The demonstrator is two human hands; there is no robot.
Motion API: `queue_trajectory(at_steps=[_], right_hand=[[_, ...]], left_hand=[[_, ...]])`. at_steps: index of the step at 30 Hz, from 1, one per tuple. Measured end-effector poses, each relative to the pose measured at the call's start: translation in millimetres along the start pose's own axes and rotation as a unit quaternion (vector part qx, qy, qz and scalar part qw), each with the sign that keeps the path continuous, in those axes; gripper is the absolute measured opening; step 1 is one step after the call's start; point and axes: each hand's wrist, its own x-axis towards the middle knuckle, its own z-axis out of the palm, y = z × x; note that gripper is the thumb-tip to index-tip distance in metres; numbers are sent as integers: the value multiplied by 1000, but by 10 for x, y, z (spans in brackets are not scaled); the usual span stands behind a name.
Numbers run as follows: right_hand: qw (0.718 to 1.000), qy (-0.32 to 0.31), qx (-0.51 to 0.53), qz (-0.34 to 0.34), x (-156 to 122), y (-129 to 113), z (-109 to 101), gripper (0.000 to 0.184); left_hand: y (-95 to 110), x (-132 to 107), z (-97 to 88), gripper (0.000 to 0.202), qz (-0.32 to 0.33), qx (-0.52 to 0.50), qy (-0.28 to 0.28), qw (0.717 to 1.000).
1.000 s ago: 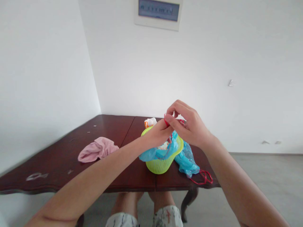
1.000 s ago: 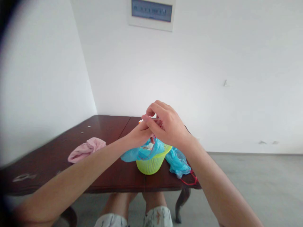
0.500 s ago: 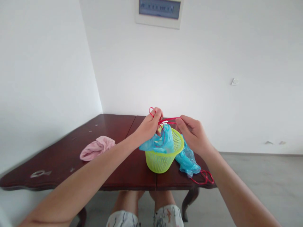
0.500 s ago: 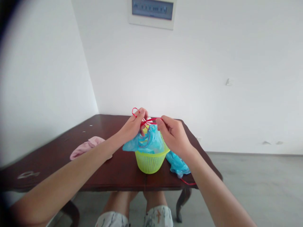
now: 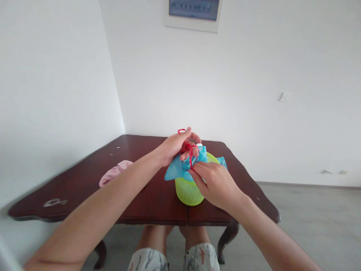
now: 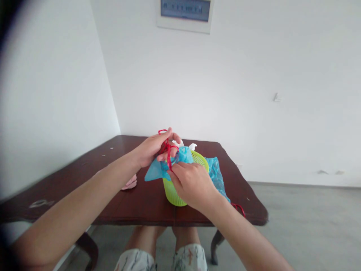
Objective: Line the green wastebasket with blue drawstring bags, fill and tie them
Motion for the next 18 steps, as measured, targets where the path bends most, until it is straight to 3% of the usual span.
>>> queue_trajectory(at_steps=[2,4,6,7,9,11,14,18], right_hand=[[998,40,-43,-31,-34,-27,-27,38],[990,136,-14,-36,-57,-33,-101,33],[974,213,82,8,-47,0,-164,31],[964,218,144,41,-25,34,-171,34],[940,184,268,105,41,126,-127,41],[906,142,369,148,118,228,-19,51],[859,121,459,192,200,345,161,59],[824,117,503,231,213,389,276,55]], left_hand=[[53,-83,33,64,44,45,-17,998],[136,-206,83,62,116,165,0,979],[229,-335,141,56,196,325,11,925],[268,-388,167,51,235,399,12,886],[307,-451,199,38,303,503,10,810],[283,-455,197,28,351,542,21,763],[172,-396,146,38,396,532,6,749],[60,-335,110,42,429,482,-26,764]])
